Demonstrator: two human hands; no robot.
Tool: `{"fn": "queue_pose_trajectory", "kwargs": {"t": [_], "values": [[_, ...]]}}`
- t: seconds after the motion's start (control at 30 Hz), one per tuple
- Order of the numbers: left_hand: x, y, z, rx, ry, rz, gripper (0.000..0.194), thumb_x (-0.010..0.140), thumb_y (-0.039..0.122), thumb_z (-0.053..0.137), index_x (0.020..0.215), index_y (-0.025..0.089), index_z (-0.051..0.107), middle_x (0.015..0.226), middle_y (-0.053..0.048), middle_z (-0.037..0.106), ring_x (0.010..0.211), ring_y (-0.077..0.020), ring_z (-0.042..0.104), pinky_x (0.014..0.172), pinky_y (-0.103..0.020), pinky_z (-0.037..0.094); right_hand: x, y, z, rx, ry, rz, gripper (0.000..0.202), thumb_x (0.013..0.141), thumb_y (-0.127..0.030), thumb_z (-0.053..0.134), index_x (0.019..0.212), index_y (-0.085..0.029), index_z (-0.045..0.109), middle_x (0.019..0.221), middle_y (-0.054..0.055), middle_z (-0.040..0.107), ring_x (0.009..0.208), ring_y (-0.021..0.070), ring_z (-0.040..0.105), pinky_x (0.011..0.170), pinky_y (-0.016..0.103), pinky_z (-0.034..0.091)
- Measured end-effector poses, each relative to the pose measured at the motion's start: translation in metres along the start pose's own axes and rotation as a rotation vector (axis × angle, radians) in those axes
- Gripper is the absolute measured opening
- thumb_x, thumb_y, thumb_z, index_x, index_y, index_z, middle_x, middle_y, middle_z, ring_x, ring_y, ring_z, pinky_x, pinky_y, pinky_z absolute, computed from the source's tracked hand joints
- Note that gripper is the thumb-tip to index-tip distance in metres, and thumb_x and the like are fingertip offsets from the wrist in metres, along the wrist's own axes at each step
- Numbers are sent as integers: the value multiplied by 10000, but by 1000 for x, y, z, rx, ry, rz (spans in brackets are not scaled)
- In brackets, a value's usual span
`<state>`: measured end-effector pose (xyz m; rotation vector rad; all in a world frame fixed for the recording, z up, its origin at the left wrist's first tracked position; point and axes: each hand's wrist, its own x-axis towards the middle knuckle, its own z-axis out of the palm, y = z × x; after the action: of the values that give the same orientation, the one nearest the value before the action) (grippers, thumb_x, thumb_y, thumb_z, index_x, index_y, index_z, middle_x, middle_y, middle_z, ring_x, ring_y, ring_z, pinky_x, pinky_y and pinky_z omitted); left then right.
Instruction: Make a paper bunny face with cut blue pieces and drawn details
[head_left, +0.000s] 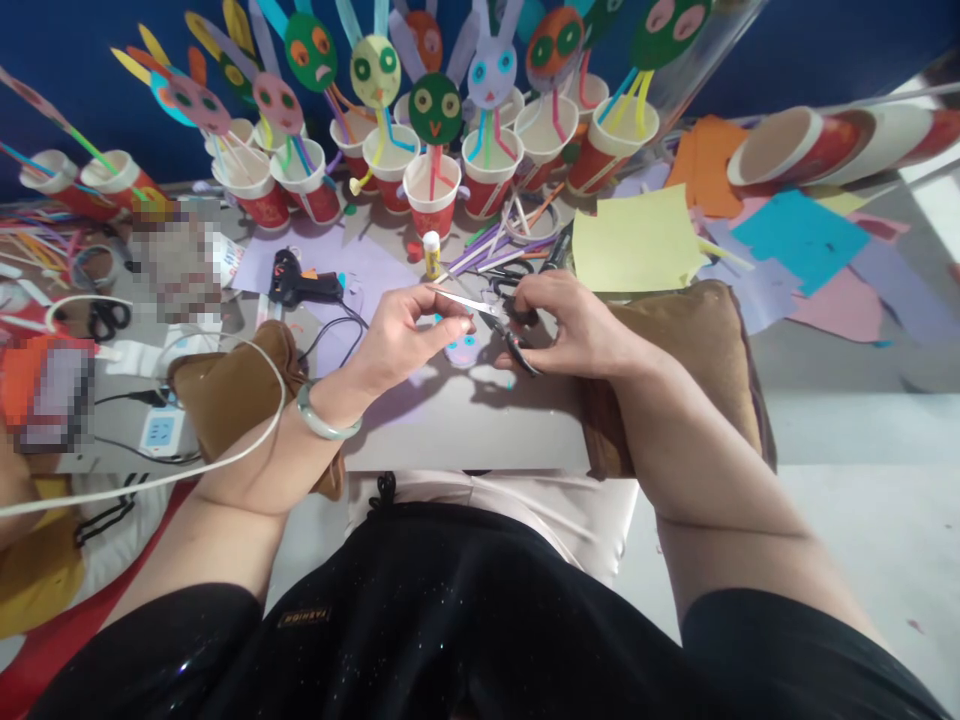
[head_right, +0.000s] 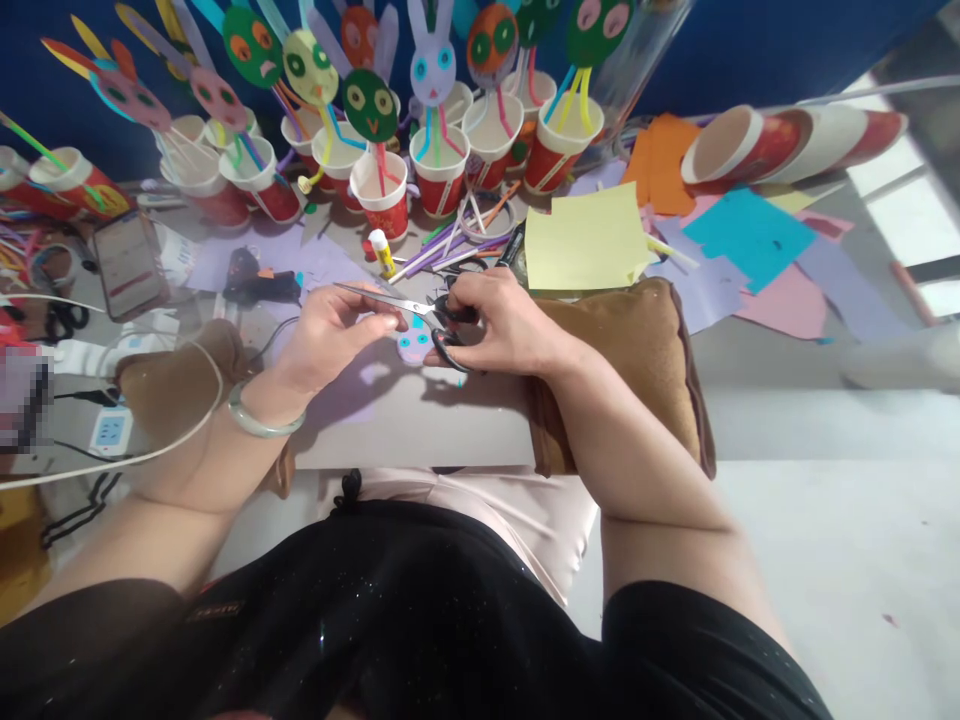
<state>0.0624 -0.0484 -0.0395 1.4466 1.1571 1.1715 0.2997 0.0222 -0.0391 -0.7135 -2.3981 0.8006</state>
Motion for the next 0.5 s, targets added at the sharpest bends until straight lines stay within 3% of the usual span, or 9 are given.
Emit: {"fn": "queue_pose_trajectory", "kwargs": {"t": [0.13,0.5], "values": [[1,-1,-2,-55,-29,-7,98,829,282,778,843,192,742,811,-11,772,779,-156,735,730,-283,605,-2,3,-7,-80,-48,-33,475,774,-585,796,752,-239,472,724,-19,580,688,159,488,845,379,399],[3,1,-3,-59,67,44,143,775,303,818,843,202,741,846,-14,783,809,-156,738,727,-266,596,-3,5,-4,-86,-27,-61,482,783,-603,791,753,-237,478,737,-14,573,697,169,500,936,420,415]]}}
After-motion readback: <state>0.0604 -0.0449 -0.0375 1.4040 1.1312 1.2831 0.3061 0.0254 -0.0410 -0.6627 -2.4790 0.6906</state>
